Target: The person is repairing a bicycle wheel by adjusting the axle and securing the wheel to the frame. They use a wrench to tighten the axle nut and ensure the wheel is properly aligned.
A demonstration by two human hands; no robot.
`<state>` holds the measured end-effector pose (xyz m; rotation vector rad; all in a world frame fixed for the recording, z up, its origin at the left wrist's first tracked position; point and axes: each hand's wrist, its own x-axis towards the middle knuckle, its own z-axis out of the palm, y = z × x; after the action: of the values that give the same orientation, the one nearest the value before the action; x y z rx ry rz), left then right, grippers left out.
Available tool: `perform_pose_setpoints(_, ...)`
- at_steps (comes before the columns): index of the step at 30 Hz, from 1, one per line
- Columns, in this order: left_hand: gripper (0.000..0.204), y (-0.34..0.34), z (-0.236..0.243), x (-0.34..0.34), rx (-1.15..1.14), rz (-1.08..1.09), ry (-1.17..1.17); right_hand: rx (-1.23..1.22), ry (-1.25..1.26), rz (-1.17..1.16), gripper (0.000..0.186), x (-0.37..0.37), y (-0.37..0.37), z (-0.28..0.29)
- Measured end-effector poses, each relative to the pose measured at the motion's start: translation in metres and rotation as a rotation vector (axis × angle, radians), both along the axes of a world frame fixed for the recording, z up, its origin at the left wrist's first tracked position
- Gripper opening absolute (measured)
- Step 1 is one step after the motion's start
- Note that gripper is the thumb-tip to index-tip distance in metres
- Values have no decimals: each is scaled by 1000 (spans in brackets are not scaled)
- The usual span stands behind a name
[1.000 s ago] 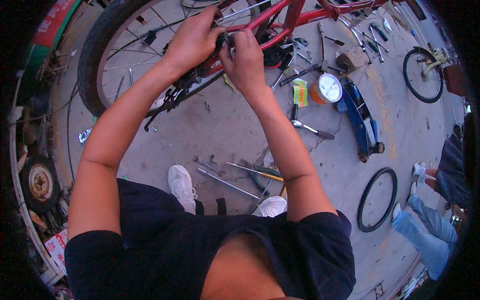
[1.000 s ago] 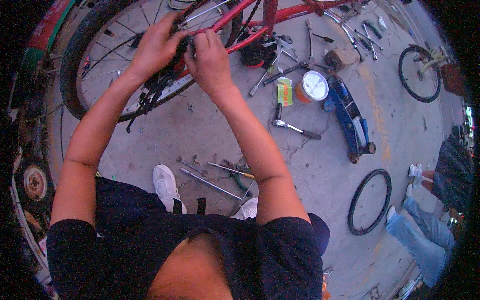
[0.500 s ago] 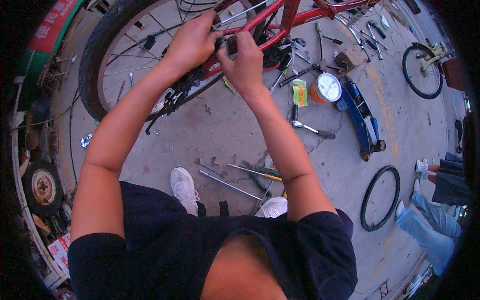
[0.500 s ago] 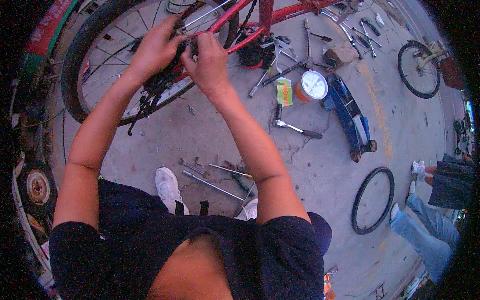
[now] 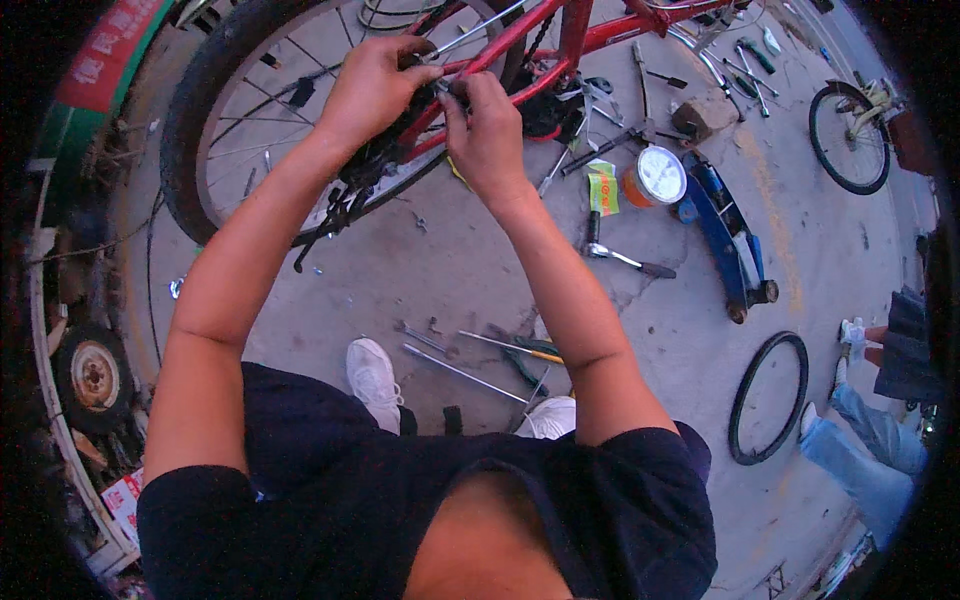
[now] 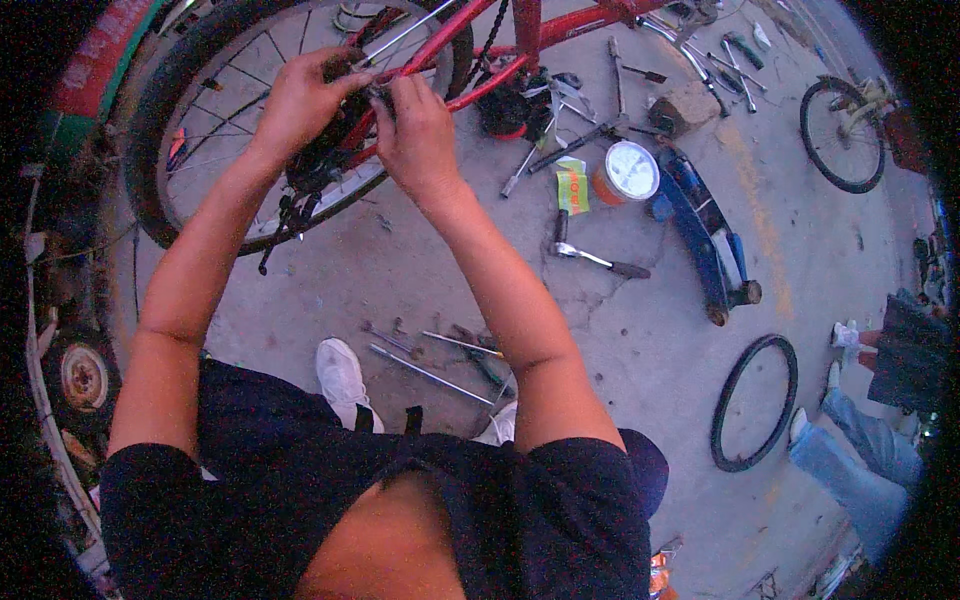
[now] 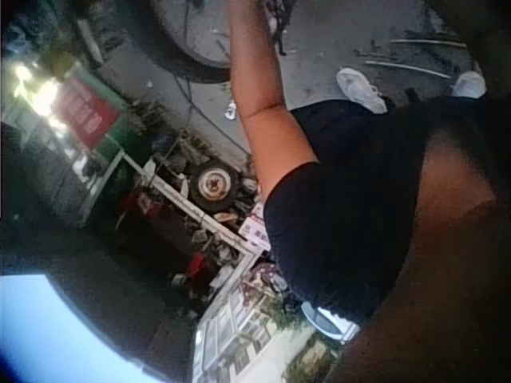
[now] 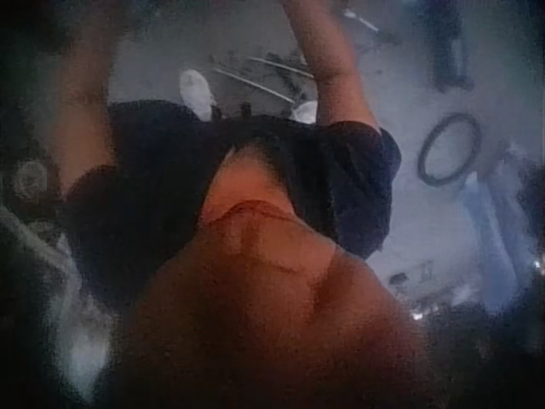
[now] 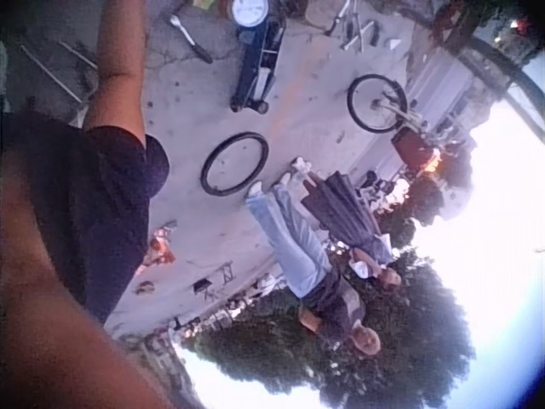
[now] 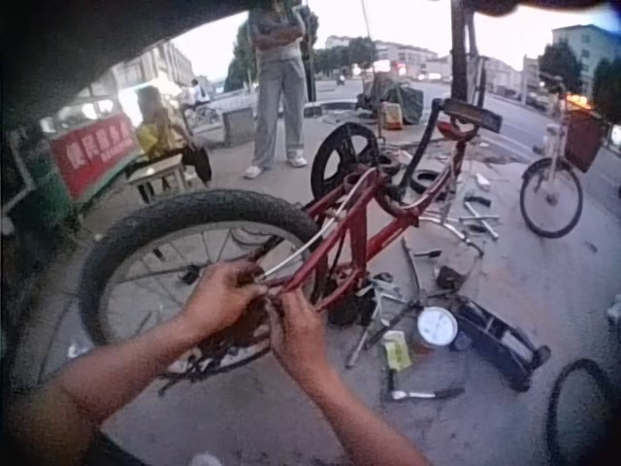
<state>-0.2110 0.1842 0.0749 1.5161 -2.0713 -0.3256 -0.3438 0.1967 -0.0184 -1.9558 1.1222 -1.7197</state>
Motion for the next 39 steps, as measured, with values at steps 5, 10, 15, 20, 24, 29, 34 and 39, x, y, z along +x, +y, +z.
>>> perform_pose_setpoints(5,31,-3,7,0,312,6,260,196,-143,92,14,-2,3,6)
perform_pose_setpoints(10,28,-4,1,2,223,-4,225,-42,83,-46,15,-2,2,12)
perform_pose_setpoints(15,28,-5,1,4,243,-27,209,230,-194,179,12,-7,-3,13)
perform_pose_setpoints(20,26,-5,-5,5,122,-4,165,-173,212,18,13,-17,-11,19)
perform_pose_setpoints(24,26,-1,3,1,237,12,174,179,58,233,14,-23,-15,22)
perform_pose_setpoints(29,27,-6,-2,2,174,-28,122,-384,587,50,21,-28,-15,35)
perform_pose_setpoints(34,29,-6,-4,2,171,-33,161,-71,260,135,22,-25,-13,24)
perform_pose_setpoints(39,25,-5,-5,1,114,-3,139,-285,458,8,18,-25,-18,26)
